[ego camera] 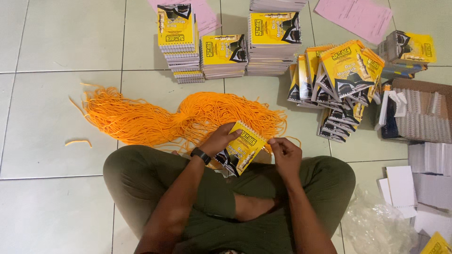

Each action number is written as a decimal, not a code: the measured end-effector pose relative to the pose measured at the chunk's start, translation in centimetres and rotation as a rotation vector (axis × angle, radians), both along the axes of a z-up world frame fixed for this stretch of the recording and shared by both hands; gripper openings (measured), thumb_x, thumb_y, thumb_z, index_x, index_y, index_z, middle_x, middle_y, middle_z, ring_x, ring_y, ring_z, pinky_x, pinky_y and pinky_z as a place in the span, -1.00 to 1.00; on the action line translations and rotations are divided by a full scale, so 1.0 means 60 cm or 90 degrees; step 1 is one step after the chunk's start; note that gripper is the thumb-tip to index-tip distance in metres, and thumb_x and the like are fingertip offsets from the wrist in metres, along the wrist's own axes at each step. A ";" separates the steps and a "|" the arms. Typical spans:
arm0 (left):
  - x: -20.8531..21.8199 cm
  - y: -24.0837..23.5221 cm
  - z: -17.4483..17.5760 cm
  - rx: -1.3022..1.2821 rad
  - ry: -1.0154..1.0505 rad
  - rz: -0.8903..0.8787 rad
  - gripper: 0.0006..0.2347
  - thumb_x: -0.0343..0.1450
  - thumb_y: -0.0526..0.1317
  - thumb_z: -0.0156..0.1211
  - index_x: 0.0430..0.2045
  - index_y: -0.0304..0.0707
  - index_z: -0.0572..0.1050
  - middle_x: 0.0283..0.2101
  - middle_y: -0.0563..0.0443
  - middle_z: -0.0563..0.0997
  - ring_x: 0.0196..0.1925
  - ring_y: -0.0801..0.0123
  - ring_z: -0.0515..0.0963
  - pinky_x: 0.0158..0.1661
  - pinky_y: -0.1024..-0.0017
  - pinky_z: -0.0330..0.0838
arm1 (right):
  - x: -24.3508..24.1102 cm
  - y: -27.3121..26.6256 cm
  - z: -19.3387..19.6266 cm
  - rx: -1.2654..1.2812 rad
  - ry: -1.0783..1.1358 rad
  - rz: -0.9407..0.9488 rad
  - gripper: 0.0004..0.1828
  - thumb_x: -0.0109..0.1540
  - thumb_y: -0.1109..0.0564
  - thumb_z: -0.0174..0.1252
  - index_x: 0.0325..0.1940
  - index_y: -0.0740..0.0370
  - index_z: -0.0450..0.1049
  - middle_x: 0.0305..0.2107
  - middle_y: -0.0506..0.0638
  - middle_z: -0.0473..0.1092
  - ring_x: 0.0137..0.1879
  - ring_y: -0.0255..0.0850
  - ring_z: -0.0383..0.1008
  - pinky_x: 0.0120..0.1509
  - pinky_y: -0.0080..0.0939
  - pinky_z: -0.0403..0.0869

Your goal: The person sits on the floor and ties orange strings around the spines of spiral notebooks. They pick up a notebook, wrap the string around it, and tie a knot before placing it in a stack.

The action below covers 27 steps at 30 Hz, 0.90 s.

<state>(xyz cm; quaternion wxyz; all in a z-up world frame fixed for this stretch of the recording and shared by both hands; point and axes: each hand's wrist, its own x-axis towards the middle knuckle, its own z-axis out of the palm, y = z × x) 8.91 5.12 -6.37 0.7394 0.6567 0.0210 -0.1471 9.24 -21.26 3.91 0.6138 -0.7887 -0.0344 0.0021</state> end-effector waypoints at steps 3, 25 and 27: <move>-0.002 -0.027 0.062 -0.015 -0.030 -0.015 -0.69 0.69 -0.13 0.04 0.10 -0.46 0.56 -0.12 -0.31 0.66 -0.10 0.00 0.63 0.08 0.03 0.47 | -0.001 -0.002 -0.012 0.001 0.013 -0.023 -0.85 0.34 0.10 0.28 -0.26 0.19 0.67 -0.85 -0.21 0.05 -0.59 -0.50 -0.01 -0.41 -0.41 0.04; 0.006 0.000 -0.007 -0.013 -0.074 -0.005 -0.71 0.70 -0.14 0.03 0.11 -0.41 0.57 -0.11 -0.28 0.66 -0.07 0.04 0.63 0.09 0.04 0.43 | -0.010 0.006 -0.015 -0.271 -0.165 0.053 -0.71 0.49 0.09 -0.07 -0.13 0.25 0.53 -0.50 0.18 0.40 -0.33 0.19 0.47 -0.16 0.10 0.43; 0.001 -0.007 0.024 -0.018 -0.065 -0.003 -0.72 0.70 -0.14 0.03 0.10 -0.40 0.57 -0.14 -0.25 0.66 -0.11 0.11 0.61 0.06 0.06 0.43 | -0.006 0.000 -0.021 -0.265 -0.141 0.051 -0.71 0.48 0.09 -0.05 -0.19 0.24 0.51 -0.55 0.17 0.36 -0.37 0.14 0.45 -0.18 0.08 0.40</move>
